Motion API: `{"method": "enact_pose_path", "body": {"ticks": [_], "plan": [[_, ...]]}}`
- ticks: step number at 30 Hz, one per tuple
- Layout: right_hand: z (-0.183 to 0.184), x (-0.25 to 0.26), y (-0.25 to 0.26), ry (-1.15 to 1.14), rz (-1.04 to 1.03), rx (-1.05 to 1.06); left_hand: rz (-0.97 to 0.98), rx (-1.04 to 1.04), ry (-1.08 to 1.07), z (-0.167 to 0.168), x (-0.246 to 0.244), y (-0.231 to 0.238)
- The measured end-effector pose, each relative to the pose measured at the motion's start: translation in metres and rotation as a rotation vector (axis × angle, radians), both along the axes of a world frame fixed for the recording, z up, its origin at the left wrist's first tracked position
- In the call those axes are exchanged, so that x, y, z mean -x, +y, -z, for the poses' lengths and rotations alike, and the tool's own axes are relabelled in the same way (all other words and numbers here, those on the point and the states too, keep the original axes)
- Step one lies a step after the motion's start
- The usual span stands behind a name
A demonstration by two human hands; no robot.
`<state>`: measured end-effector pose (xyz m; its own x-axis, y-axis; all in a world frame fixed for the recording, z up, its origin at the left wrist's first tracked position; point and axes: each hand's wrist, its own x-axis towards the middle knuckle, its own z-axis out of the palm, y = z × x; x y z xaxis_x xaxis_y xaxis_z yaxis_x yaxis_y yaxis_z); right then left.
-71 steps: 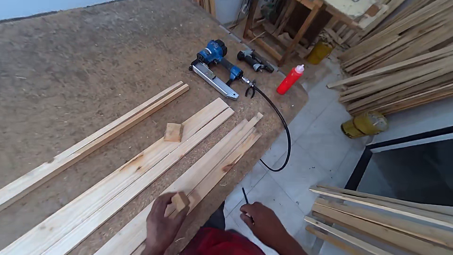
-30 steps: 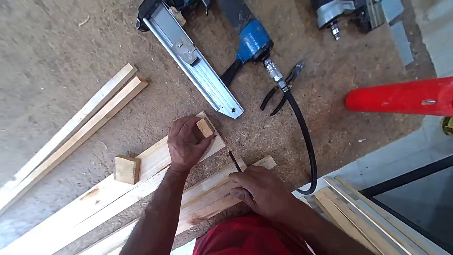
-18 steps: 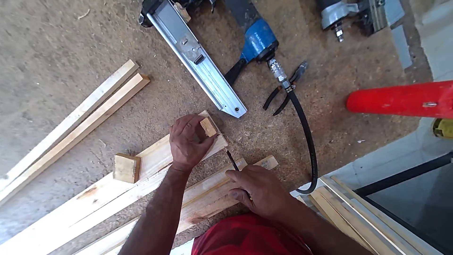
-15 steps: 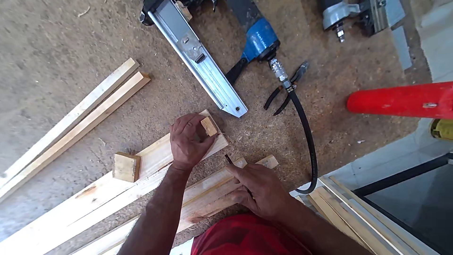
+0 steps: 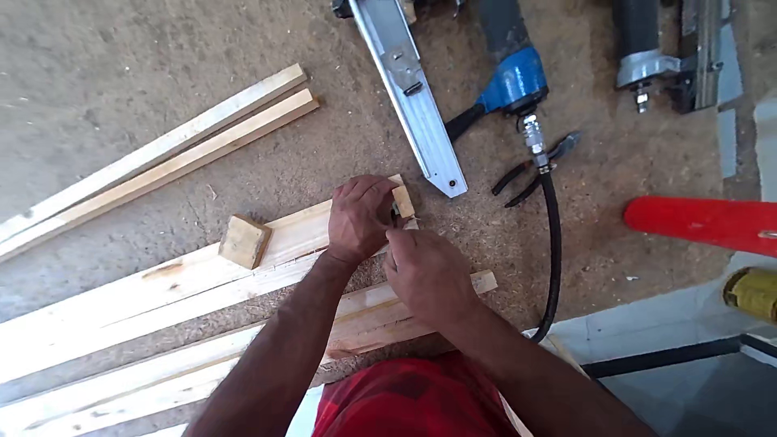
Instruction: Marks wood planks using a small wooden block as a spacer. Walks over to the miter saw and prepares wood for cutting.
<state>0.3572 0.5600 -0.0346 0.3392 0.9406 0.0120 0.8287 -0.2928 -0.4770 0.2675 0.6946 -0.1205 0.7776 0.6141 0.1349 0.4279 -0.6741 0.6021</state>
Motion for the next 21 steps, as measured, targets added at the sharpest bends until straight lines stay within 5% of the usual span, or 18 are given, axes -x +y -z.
{"method": "enact_pose_path", "body": {"ticks": [6,21], "plan": [[-0.007,0.002,0.015,-0.063,-0.034,0.159,0.013,0.025,-0.004,-0.001,0.000,0.000],[-0.035,0.010,-0.042,0.182,-0.053,0.006,0.097,-0.028,-0.026,0.004,0.005,-0.002]]}}
